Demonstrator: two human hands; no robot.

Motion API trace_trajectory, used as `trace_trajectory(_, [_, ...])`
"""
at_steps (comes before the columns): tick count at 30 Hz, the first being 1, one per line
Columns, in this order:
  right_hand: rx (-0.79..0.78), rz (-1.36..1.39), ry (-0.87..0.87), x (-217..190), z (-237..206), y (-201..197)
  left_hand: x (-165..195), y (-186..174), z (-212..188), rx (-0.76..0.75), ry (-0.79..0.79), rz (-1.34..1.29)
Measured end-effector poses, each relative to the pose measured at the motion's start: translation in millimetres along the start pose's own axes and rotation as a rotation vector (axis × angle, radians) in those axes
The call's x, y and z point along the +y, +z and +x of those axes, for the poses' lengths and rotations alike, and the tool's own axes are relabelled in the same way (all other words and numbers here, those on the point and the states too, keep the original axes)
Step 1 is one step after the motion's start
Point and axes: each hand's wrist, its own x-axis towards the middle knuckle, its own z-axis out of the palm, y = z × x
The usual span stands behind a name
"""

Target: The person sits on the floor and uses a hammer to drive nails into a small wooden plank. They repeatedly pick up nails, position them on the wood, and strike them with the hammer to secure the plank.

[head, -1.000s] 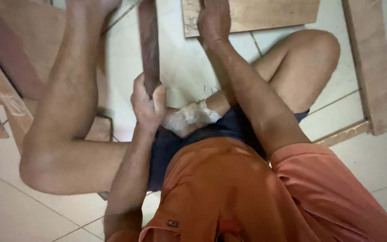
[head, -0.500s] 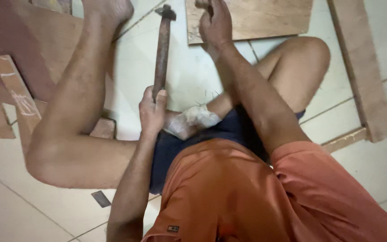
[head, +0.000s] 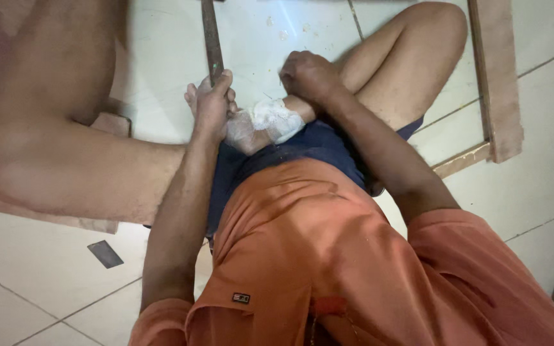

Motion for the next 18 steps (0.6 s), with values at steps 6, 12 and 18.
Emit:
trace_trajectory(6, [0.104, -0.302, -0.099, -16, 9, 17, 13, 5, -16, 0.075, 0.063, 0.199])
trace_trajectory(12, [0.067, -0.385, -0.070, -21, 23, 22, 20, 3, -19, 0.096, 0.039, 0.324])
trace_trajectory(18, [0.088, -0.422, -0.081, -18, 24, 20, 21, 10, -14, 0.114, 0.070, 0.352])
